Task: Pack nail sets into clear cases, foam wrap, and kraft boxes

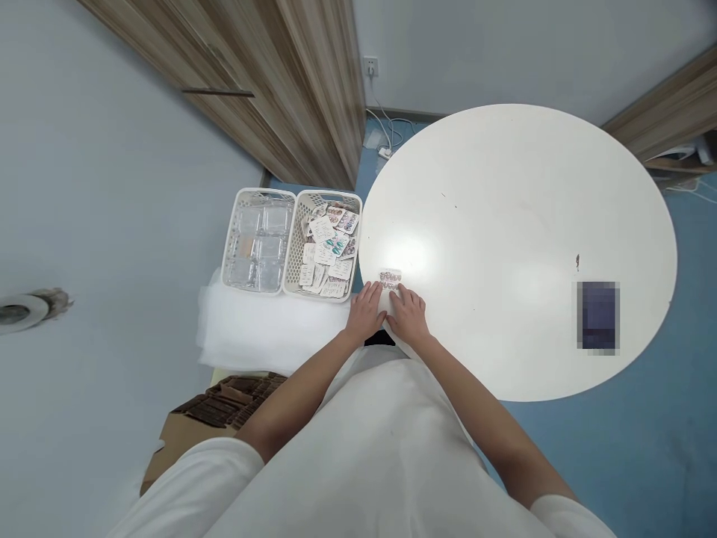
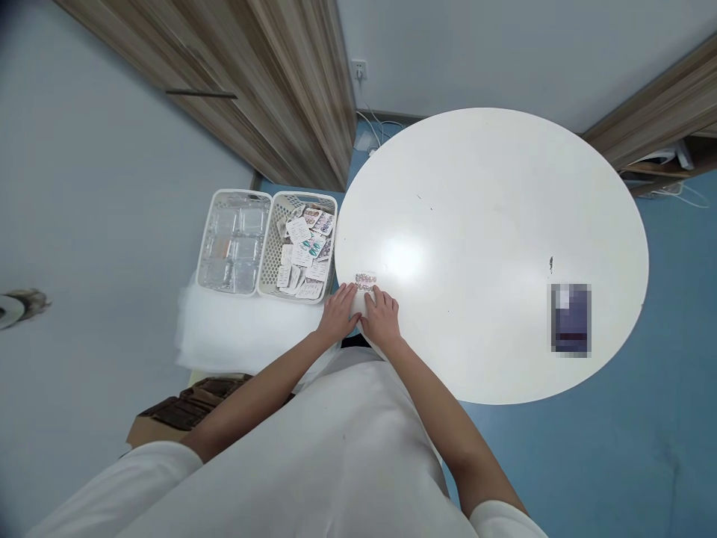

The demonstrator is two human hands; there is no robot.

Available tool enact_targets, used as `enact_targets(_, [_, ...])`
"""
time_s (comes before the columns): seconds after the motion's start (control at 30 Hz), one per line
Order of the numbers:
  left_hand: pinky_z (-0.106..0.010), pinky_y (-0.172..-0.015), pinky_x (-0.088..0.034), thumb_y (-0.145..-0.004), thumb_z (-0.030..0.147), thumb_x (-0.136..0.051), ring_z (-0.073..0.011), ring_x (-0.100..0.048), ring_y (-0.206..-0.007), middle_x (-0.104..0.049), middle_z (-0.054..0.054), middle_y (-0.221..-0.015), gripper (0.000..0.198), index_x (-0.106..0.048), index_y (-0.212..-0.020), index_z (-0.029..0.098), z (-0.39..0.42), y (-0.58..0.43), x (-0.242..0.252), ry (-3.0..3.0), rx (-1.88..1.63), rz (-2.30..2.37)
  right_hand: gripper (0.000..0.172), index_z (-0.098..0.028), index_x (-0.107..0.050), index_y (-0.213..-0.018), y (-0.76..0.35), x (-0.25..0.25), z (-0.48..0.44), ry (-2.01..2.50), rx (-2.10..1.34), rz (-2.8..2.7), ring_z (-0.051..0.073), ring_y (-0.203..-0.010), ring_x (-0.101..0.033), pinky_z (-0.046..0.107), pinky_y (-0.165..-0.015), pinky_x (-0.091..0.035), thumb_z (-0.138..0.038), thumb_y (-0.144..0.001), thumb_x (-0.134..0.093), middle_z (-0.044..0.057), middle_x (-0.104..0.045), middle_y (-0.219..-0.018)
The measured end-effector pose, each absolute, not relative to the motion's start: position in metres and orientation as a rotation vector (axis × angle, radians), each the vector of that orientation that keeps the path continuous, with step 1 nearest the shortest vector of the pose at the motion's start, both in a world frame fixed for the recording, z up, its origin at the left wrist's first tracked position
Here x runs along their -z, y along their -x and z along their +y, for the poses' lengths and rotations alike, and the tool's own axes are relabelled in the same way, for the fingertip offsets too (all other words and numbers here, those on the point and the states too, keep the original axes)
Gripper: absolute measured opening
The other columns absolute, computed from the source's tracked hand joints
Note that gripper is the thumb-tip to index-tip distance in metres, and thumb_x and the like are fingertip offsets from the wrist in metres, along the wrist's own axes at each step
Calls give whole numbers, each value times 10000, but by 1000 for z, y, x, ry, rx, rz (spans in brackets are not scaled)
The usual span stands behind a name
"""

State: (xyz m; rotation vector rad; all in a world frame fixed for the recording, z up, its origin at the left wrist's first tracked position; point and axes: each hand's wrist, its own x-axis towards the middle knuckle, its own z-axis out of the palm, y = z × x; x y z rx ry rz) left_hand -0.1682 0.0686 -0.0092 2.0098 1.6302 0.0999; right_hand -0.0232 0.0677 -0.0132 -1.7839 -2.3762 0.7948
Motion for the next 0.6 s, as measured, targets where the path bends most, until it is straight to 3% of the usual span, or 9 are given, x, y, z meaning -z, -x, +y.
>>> enact_targets(0.43, [-428, -961, -279, -776, 284, -460, -278, -190, -1307, -289, -124, -1399, 630, -224, -1345, 153, 68, 168, 10, -1954, -146, 1625, 571, -175, -357, -1257, 24, 6, 67, 1815, -798, -2418, 314, -1196, -307, 466, -934, -240, -279, -724, -534, 164, -251, -1392])
enact_targets(0.6, [-438, -980, -266, -776, 282, -466, -269, -190, -1309, -291, -117, -1400, 625, -228, -1342, 163, 65, 168, 5, -1948, -203, 1630, 591, -188, -316, -1286, 11, -8, 59, 1767, -868, -2422, 305, -1176, -373, 447, -897, -324, -287, -742, -524, 174, -248, -1389])
